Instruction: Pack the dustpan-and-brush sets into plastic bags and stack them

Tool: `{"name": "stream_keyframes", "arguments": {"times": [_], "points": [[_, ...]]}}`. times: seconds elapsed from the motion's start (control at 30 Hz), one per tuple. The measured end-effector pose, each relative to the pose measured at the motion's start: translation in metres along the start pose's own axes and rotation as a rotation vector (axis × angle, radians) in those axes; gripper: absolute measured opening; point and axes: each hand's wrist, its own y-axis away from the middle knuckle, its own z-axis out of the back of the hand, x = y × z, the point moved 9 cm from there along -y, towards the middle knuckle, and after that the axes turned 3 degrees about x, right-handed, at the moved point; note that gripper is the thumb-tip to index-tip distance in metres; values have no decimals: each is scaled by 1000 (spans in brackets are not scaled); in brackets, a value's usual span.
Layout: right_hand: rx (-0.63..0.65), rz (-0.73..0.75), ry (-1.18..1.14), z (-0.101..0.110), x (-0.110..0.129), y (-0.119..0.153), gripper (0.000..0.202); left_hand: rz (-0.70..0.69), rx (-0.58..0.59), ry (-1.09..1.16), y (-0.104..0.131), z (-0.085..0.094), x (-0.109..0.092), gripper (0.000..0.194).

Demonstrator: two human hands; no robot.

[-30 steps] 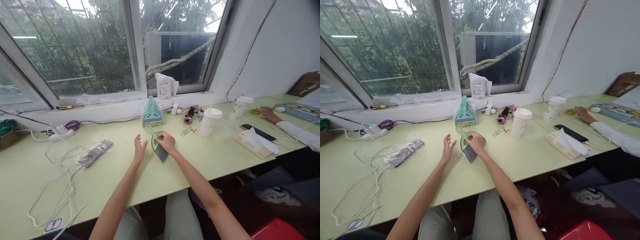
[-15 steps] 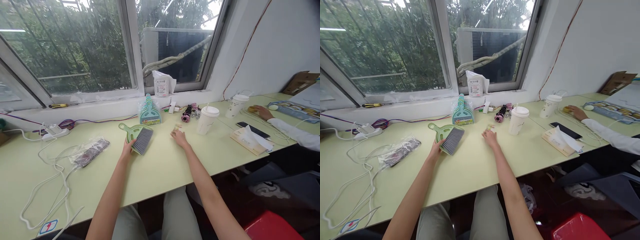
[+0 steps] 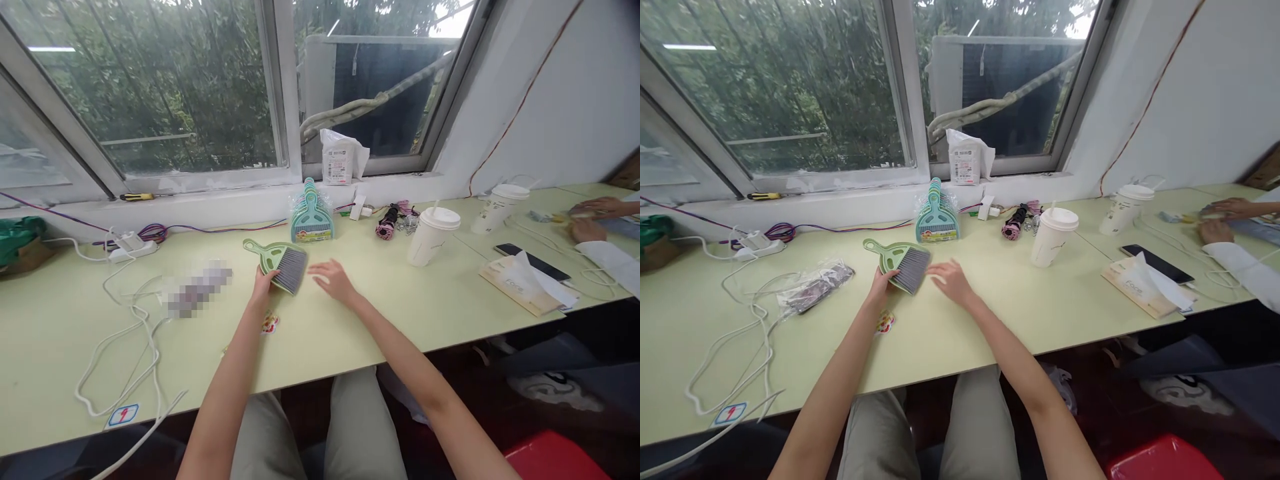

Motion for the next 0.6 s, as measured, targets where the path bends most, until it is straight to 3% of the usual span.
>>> {"name": "stream_keyframes", "arguments": {"times": [0.1, 0.17, 0.27, 0.37, 0.5, 0.6], "points": [[242, 325, -145, -37, 78, 6, 29, -85, -18, 54, 1, 7, -15, 44], [376, 461, -153, -62, 119, 16, 39, -142, -43, 91, 2, 17, -27, 44], [515, 496, -136, -89, 144, 25, 45, -170, -99, 109, 5, 33, -40, 49], [474, 369, -102, -88, 123, 16, 34, -188, -156, 95, 6, 47, -46, 55], [319, -5, 56, -51, 47, 1, 25, -172, -176, 102, 1, 51, -42, 57], [316, -241, 27, -26, 1, 2, 32, -116, -168, 96, -6, 48, -31, 54]]}}
